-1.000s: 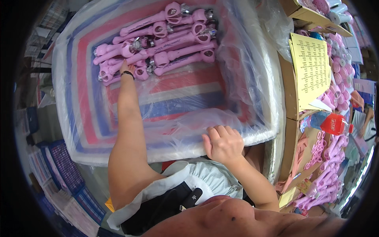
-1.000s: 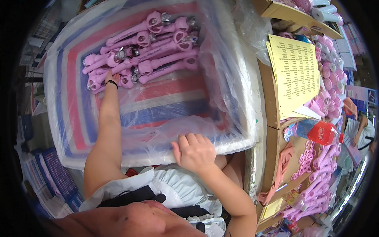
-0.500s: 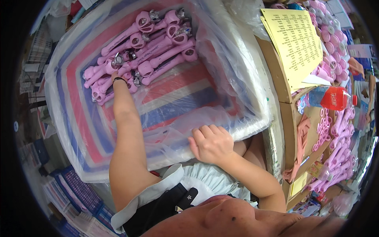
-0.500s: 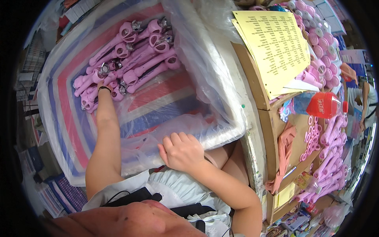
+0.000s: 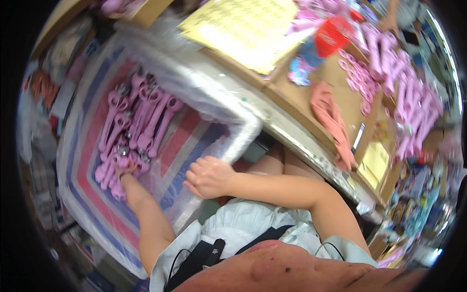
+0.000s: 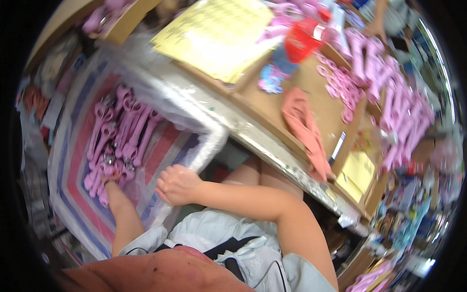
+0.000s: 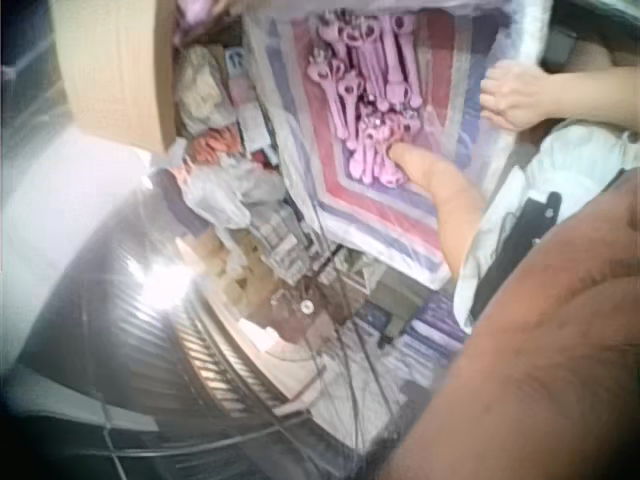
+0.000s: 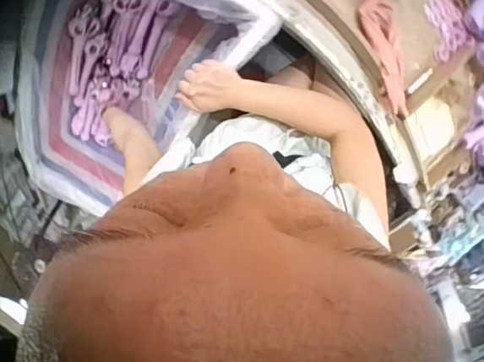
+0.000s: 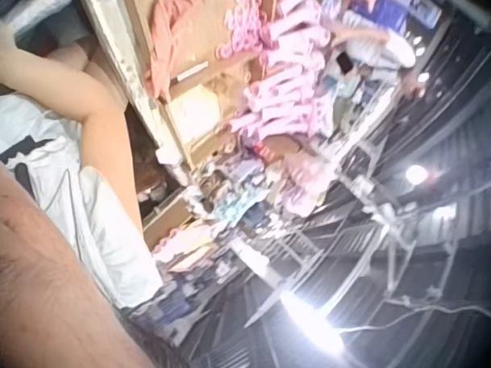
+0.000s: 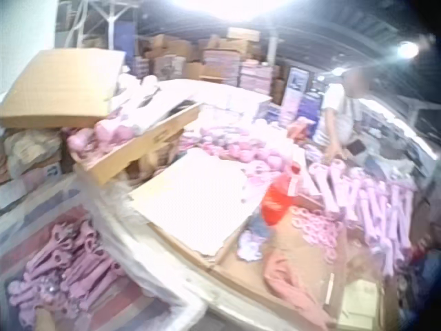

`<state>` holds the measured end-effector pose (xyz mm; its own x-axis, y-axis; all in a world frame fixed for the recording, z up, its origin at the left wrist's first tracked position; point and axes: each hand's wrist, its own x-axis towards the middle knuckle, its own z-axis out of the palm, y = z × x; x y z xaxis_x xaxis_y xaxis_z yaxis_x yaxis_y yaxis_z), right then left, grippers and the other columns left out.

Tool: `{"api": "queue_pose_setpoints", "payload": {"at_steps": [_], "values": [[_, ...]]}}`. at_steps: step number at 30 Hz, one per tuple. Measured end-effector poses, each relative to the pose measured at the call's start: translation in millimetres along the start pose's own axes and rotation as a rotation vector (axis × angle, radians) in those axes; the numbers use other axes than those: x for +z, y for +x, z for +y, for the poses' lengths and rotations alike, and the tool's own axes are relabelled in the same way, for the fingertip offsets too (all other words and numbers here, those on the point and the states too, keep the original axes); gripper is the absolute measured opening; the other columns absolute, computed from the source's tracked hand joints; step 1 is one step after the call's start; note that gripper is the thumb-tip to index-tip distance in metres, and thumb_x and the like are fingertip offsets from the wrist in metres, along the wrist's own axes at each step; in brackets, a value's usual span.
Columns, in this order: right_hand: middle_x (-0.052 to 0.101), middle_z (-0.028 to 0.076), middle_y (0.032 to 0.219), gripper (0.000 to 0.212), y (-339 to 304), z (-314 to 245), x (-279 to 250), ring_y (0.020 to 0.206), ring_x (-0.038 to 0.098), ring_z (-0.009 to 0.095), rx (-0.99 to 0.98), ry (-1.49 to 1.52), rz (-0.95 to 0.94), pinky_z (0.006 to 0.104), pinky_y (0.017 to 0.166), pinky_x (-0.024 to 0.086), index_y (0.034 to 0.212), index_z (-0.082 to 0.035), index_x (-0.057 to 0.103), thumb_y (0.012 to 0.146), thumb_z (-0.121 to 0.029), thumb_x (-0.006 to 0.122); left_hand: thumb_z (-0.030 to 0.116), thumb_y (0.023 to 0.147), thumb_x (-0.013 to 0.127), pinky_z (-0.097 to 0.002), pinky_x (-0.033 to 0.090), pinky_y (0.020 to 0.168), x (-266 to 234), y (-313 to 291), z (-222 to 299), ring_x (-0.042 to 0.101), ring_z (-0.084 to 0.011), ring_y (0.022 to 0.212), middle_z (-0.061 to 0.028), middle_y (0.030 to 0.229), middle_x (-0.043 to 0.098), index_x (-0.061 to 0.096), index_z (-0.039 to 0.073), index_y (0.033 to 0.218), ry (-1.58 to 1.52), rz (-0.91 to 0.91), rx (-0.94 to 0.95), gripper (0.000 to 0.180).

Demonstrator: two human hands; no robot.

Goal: The person assembles pink light sticks by attaching a clear plastic top to the handle, wiping the surface with a cloth, and using a small brush to clean crevices. They handle multiple light sticks one at a time, placing finished units into a plastic-lined bin.

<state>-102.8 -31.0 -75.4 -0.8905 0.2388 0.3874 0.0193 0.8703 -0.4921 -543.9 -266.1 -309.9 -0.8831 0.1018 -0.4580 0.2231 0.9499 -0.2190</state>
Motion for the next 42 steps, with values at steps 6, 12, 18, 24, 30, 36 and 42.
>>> {"api": "queue_pose_setpoints", "payload": {"at_steps": [6, 12, 18, 24, 30, 36, 42], "values": [[0.055, 0.007, 0.067, 0.024, -5, -1, 2, 0.064, 0.055, 0.026, -0.021, 0.079, 0.044, 0.0367, 0.060, 0.043, 0.064, -0.008, 0.055, 0.076, -0.027, 0.060, 0.034, 0.083, 0.052, -0.0467, 0.051, 0.080, -72, -55, -91, 0.059, -0.0310, 0.097, -0.0124, 0.101, 0.061, 0.059, 0.011, 0.109, 1.362, 0.100, 0.007, 0.036], [0.061, 0.009, 0.089, 0.015, -49, 18, -97, 0.081, 0.059, 0.027, -0.160, 0.197, 0.419, 0.0380, 0.072, 0.047, 0.084, -0.006, 0.060, 0.070, -0.011, 0.061, 0.014, 0.086, 0.049, -0.0386, 0.054, 0.070, -119, -197, -71, 0.061, -0.0249, 0.080, -0.0130, 0.089, 0.061, 0.055, -0.003, 0.099, 3.678, 0.099, -0.273, 0.022], [0.063, 0.013, 0.097, 0.021, -149, 93, -218, 0.093, 0.057, 0.031, 0.585, -0.601, 0.461, 0.0400, 0.083, 0.045, 0.092, -0.003, 0.063, 0.076, -0.017, 0.065, 0.009, 0.079, 0.059, -0.0330, 0.052, 0.074, -107, -402, 40, 0.061, -0.0222, 0.077, -0.0126, 0.093, 0.058, 0.043, 0.003, 0.113, 3.754, -0.302, -1.686, 0.039], [0.063, 0.017, 0.096, 0.021, -179, 91, -275, 0.084, 0.058, 0.031, 0.569, 0.047, 0.820, 0.0395, 0.077, 0.045, 0.085, 0.001, 0.062, 0.085, -0.020, 0.061, 0.000, 0.068, 0.071, -0.0318, 0.054, 0.061, -105, -513, 168, 0.063, -0.0208, 0.074, -0.0129, 0.088, 0.060, 0.041, 0.008, 0.128, 3.274, 0.888, -2.185, 0.067], [0.058, 0.006, 0.070, 0.017, -176, 71, -289, 0.054, 0.051, 0.006, 0.828, 0.264, 1.008, 0.0228, 0.048, 0.039, 0.088, -0.001, 0.052, 0.097, -0.014, 0.045, 0.002, 0.077, 0.066, -0.0280, 0.050, 0.067, -104, -576, 240, 0.060, -0.0153, 0.075, -0.0081, 0.089, 0.058, 0.038, 0.002, 0.129, 2.781, 1.854, -2.464, 0.059], [0.057, 0.004, 0.092, 0.020, -135, 34, -266, 0.080, 0.054, 0.010, 0.363, 0.035, 1.158, 0.0221, 0.068, 0.045, 0.109, -0.003, 0.052, 0.095, -0.016, 0.049, 0.002, 0.080, 0.065, -0.0272, 0.050, 0.068, -87, -601, 251, 0.059, -0.0119, 0.078, -0.0071, 0.096, 0.055, 0.033, 0.002, 0.132, 2.475, 2.222, -2.483, 0.061], [0.059, 0.005, 0.097, 0.029, -127, 46, -235, 0.084, 0.054, 0.010, 0.647, 0.929, 1.269, 0.0249, 0.072, 0.046, 0.111, -0.003, 0.053, 0.091, -0.024, 0.058, 0.004, 0.080, 0.063, -0.0251, 0.048, 0.067, -68, -606, 245, 0.055, -0.0101, 0.080, -0.0070, 0.097, 0.053, 0.031, 0.002, 0.133, 2.421, 1.859, -2.932, 0.062]]}}
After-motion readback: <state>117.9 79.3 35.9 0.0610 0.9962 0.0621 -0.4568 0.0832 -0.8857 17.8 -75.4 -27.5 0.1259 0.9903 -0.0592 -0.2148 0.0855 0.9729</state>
